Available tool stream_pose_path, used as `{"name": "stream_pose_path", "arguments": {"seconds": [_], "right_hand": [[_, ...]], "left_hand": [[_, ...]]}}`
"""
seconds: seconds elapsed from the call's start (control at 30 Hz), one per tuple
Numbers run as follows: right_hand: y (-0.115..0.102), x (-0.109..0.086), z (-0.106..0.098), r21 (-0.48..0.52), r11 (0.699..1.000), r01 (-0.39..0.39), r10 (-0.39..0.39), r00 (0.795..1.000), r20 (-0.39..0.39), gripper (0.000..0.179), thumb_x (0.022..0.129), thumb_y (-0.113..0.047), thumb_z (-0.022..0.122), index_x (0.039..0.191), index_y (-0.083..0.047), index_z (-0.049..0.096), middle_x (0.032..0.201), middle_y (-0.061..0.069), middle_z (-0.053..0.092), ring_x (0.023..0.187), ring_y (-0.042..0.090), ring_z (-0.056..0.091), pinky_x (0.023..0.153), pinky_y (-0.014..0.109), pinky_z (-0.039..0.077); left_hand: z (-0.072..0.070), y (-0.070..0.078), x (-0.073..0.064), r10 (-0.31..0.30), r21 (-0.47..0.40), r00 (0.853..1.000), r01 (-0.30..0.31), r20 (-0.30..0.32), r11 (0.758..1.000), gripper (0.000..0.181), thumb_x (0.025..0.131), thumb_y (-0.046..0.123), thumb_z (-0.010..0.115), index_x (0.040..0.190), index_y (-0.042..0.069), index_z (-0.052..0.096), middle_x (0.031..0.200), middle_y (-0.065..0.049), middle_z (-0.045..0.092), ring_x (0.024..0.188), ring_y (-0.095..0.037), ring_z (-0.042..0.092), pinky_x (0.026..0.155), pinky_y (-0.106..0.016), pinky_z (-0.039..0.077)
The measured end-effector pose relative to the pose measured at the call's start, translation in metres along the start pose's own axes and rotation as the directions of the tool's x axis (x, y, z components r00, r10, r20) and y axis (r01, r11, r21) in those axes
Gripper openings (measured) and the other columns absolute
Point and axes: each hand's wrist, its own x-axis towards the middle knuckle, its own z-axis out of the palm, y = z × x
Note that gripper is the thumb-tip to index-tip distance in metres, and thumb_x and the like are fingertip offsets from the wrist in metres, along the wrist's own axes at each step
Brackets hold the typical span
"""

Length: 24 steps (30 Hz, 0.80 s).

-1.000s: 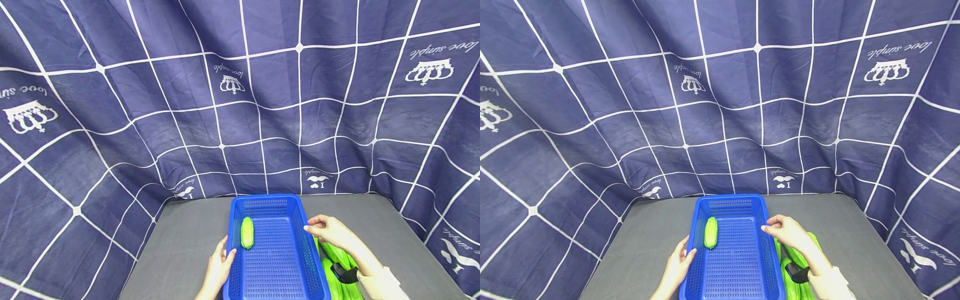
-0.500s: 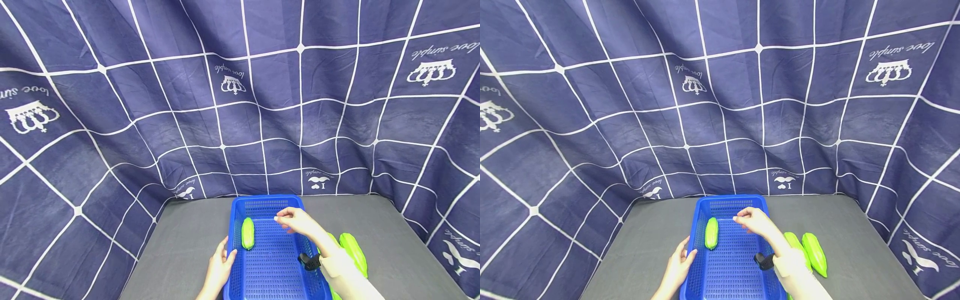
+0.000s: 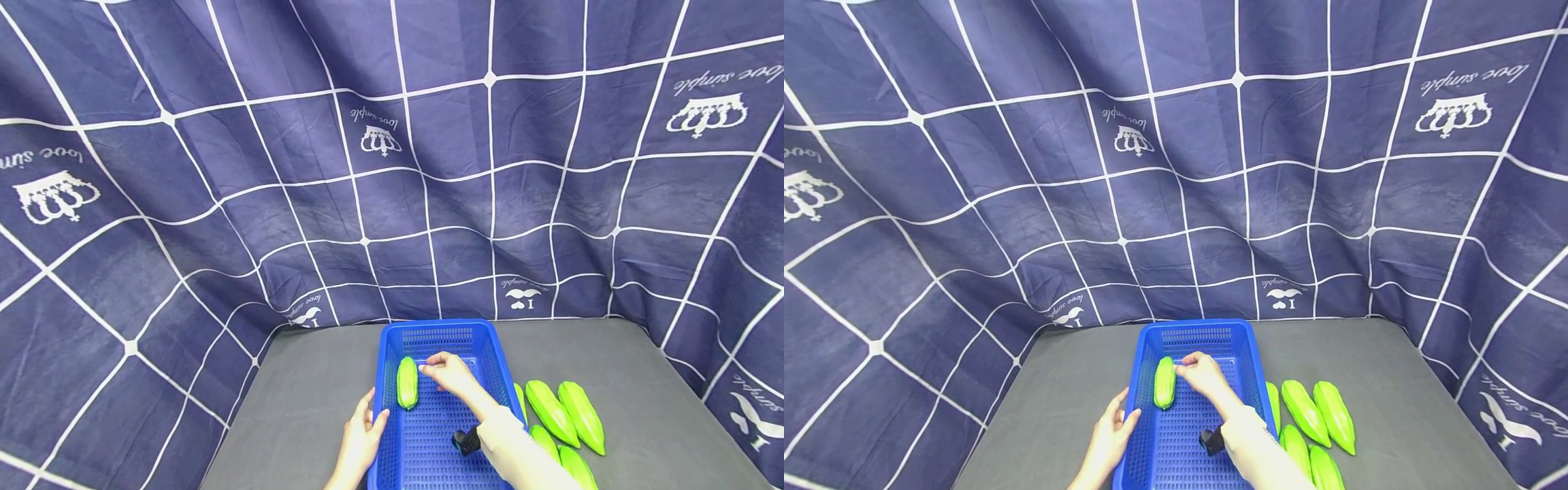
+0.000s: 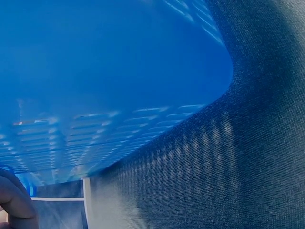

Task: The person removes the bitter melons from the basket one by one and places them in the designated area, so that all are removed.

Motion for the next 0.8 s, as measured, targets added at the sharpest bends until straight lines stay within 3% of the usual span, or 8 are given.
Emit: {"name": "stream_pose_path", "arguments": {"seconds": [0.4,0.8], "right_hand": [[0.018,-0.003,0.033,0.023,0.987,-0.158,0.157,0.986,0.055,0.042,0.086,-0.021,0.071,0.112,0.01,0.057,0.091,0.014,0.059,0.083,0.028,0.063,0.067,0.039,0.058],[0.026,-0.005,0.047,-0.002,0.975,-0.221,0.221,0.974,0.059,0.03,0.086,-0.022,0.07,0.094,0.001,0.052,0.082,0.011,0.054,0.075,0.026,0.062,0.063,0.038,0.057]], "left_hand": [[0.0,-0.002,0.002,-0.027,0.017,0.999,0.026,0.021,1.0,0.053,0.092,0.018,0.067,0.138,-0.002,0.05,0.069,0.003,0.054,0.053,0.001,0.044,0.053,-0.021,0.04],[0.0,-0.001,0.002,-0.034,0.0,0.999,0.034,0.026,0.999,0.054,0.092,0.019,0.067,0.139,-0.001,0.049,0.068,0.005,0.05,0.051,0.001,0.04,0.051,-0.02,0.037]]}}
